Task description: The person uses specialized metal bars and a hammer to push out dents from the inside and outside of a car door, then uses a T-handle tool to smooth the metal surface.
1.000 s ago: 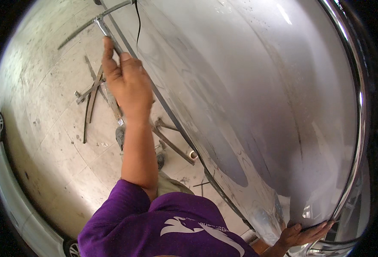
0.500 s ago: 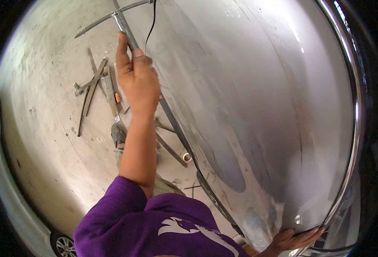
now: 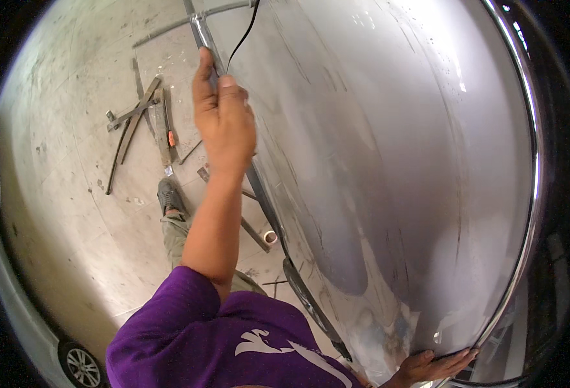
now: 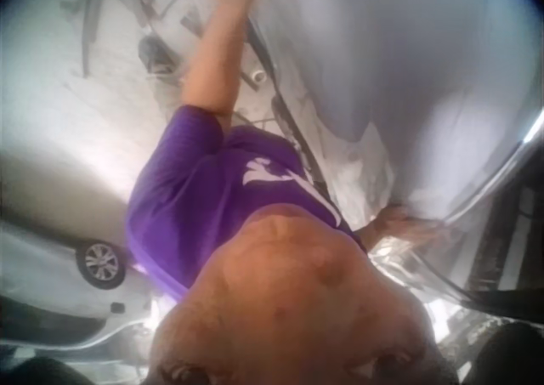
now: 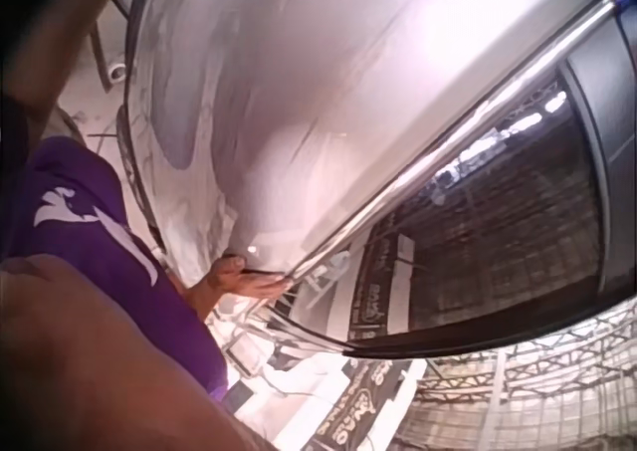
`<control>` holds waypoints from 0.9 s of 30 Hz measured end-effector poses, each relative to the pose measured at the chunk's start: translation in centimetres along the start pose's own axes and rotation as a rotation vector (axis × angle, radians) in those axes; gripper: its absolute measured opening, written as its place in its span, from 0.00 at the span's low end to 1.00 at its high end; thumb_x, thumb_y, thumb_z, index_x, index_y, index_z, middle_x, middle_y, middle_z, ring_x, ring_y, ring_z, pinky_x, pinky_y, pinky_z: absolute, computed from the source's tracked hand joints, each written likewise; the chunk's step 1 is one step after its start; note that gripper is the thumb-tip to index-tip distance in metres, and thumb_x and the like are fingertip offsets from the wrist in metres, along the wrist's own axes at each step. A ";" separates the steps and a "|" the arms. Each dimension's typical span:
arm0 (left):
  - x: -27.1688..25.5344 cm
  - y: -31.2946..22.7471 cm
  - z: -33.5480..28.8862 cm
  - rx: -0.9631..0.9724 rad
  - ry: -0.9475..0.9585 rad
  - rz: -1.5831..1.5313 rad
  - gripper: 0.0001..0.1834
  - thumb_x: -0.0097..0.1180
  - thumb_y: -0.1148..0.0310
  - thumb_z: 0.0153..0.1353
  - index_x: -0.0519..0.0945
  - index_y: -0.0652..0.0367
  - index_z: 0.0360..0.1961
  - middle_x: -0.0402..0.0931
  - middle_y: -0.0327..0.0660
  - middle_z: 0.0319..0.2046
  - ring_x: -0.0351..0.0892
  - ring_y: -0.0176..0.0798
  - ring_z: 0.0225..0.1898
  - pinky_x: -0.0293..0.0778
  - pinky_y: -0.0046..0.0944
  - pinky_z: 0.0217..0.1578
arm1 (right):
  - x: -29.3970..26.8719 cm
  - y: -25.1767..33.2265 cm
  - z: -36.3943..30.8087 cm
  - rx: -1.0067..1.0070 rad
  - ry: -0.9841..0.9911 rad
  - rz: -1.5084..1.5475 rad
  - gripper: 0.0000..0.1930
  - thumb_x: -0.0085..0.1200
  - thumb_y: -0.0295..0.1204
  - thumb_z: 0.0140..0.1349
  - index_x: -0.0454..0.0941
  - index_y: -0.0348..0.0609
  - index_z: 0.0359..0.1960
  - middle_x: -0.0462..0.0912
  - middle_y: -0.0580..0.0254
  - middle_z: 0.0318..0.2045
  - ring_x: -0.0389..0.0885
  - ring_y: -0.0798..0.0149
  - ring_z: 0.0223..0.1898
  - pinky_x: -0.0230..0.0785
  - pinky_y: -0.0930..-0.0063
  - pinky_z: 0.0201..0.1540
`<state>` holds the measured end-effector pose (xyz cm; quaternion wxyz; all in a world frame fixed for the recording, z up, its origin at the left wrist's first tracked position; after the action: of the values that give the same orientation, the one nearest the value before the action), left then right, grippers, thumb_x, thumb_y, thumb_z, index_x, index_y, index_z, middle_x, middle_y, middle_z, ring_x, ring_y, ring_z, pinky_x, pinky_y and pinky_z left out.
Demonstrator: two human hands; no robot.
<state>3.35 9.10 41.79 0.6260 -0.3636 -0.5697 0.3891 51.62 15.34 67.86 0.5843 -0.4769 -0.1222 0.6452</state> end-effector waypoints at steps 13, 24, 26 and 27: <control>0.5 -1.3 0.2 0.171 0.009 0.118 0.25 0.42 0.72 0.69 0.59 0.58 0.66 0.68 0.31 0.28 0.59 0.21 0.21 0.61 0.23 0.23 | -1.1 1.7 0.9 0.000 -0.063 -0.026 0.33 0.28 0.51 0.71 0.59 0.37 0.67 0.63 0.46 0.65 0.61 0.43 0.66 0.55 0.45 0.63; -0.2 -1.8 -0.3 0.068 0.011 0.021 0.27 0.43 0.73 0.68 0.58 0.59 0.68 0.70 0.33 0.31 0.62 0.23 0.26 0.65 0.25 0.29 | -1.3 1.3 0.6 -0.014 -0.060 -0.045 0.33 0.28 0.51 0.71 0.58 0.37 0.67 0.63 0.44 0.65 0.60 0.42 0.66 0.54 0.44 0.64; 0.2 -1.5 0.0 0.186 0.014 0.122 0.26 0.42 0.73 0.68 0.59 0.58 0.68 0.67 0.30 0.25 0.60 0.21 0.23 0.62 0.23 0.26 | -1.3 1.5 0.7 -0.014 -0.067 -0.034 0.33 0.28 0.52 0.71 0.58 0.37 0.67 0.62 0.43 0.65 0.60 0.41 0.66 0.54 0.44 0.64; 0.5 -1.8 0.2 0.205 0.029 0.143 0.26 0.42 0.73 0.68 0.59 0.57 0.68 0.67 0.29 0.24 0.60 0.21 0.23 0.61 0.23 0.25 | -1.2 1.4 0.7 -0.007 -0.059 -0.034 0.34 0.28 0.52 0.71 0.58 0.36 0.67 0.62 0.43 0.65 0.60 0.41 0.66 0.54 0.44 0.64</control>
<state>3.26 8.76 43.60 0.6386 -0.3429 -0.4904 0.4839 50.06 14.19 67.74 0.5897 -0.4573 -0.1496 0.6486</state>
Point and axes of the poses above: each hand's wrist, its own z-axis towards the middle knuckle, its own x-axis out of the palm, y = z × x, the point moved 9 cm from there along z, towards the middle knuckle
